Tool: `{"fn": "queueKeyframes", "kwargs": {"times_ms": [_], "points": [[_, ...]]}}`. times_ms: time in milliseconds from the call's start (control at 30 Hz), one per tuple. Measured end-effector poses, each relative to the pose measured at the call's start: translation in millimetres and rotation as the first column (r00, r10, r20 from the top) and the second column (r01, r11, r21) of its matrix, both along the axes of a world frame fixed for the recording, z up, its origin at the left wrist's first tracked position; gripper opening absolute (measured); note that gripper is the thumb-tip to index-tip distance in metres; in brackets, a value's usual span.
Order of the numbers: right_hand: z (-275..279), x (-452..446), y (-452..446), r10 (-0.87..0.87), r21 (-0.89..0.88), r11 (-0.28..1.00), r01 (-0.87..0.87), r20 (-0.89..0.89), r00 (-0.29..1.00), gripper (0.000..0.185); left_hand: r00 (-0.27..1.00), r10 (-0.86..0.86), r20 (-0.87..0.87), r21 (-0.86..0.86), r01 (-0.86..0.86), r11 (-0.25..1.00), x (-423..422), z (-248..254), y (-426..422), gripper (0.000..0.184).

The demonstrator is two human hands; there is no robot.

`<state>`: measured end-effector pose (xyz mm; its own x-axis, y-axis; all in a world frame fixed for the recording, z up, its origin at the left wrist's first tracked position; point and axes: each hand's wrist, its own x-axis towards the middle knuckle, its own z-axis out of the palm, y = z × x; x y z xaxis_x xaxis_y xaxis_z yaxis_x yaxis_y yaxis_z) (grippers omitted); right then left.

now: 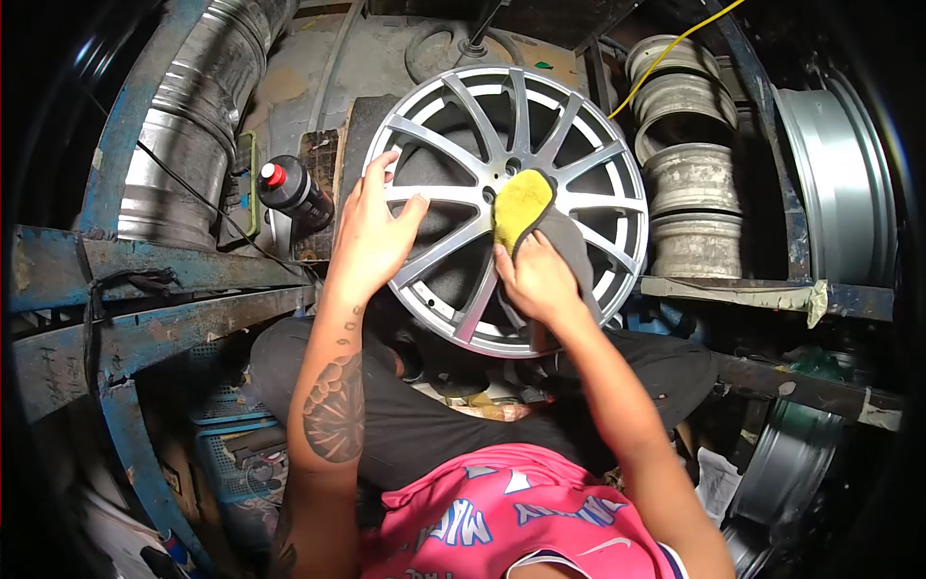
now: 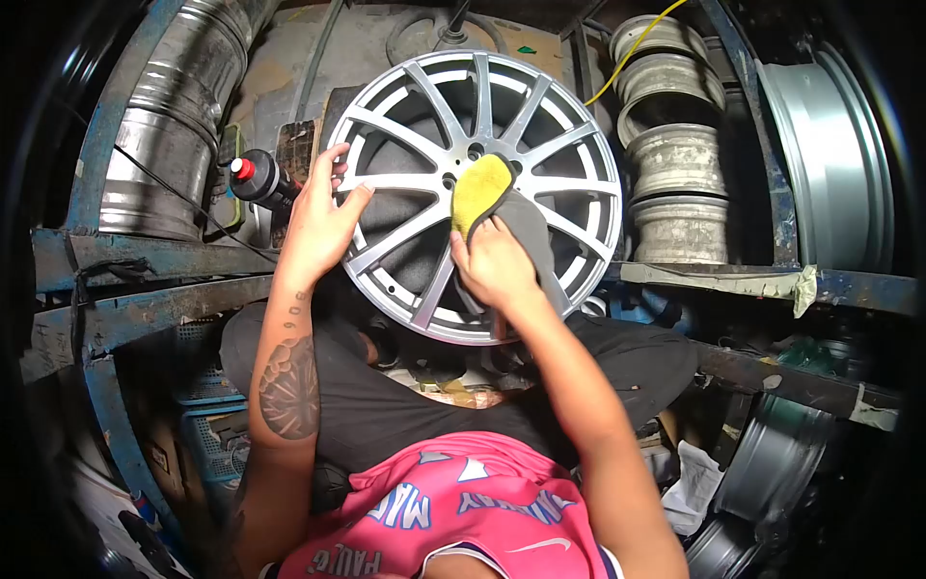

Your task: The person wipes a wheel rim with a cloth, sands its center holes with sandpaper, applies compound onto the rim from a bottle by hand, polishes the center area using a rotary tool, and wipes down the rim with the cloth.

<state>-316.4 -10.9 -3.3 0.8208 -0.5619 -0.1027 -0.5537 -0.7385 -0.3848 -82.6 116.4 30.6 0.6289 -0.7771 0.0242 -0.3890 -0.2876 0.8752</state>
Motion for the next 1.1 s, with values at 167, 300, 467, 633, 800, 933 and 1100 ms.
{"fn": "queueKeyframes", "kwargs": {"times_ms": [167,300,467,633,800,933,1100], "points": [[22.1,57.0,7.6,-0.155,0.075,0.981,0.178,-0.246,0.957,0.041,0.995,0.095,-0.022,-0.017,-0.095,0.995,9.1,-7.2,-6.9,0.064],[-11.4,4.2,-52.1,-0.891,0.863,0.211,0.460,-0.025,0.454,0.046,0.996,0.094,-0.007,-0.057,-0.095,0.994,4.3,-11.4,-14.8,0.062],[56.0,-93.5,-24.2,-0.958,0.927,0.260,-0.271,0.283,0.049,0.063,0.998,0.051,-0.044,-0.112,-0.055,0.992,-2.2,-5.7,-20.6,0.059],[17.4,-94.2,-21.3,-0.443,0.211,0.889,0.405,0.181,0.878,0.049,0.999,0.013,-0.040,-0.106,-0.017,0.994,-8.5,-7.8,-27.4,0.057],[4.0,-14.6,9.0,0.091,-0.059,0.994,-0.089,0.028,0.995,0.047,0.998,0.029,-0.061,-0.090,-0.034,0.995,-7.7,0.7,-16.2,0.056],[45.4,-36.5,14.4,0.073,-0.282,0.951,-0.128,-0.197,0.978,0.038,0.995,0.062,-0.083,-0.100,-0.071,0.993,8.3,-5.8,0.4,0.056],[32.2,-70.3,39.2,0.529,-0.199,0.789,-0.582,-0.262,0.807,0.038,0.991,0.075,-0.106,-0.097,-0.086,0.992,11.7,-6.6,-1.5,0.057]]}}
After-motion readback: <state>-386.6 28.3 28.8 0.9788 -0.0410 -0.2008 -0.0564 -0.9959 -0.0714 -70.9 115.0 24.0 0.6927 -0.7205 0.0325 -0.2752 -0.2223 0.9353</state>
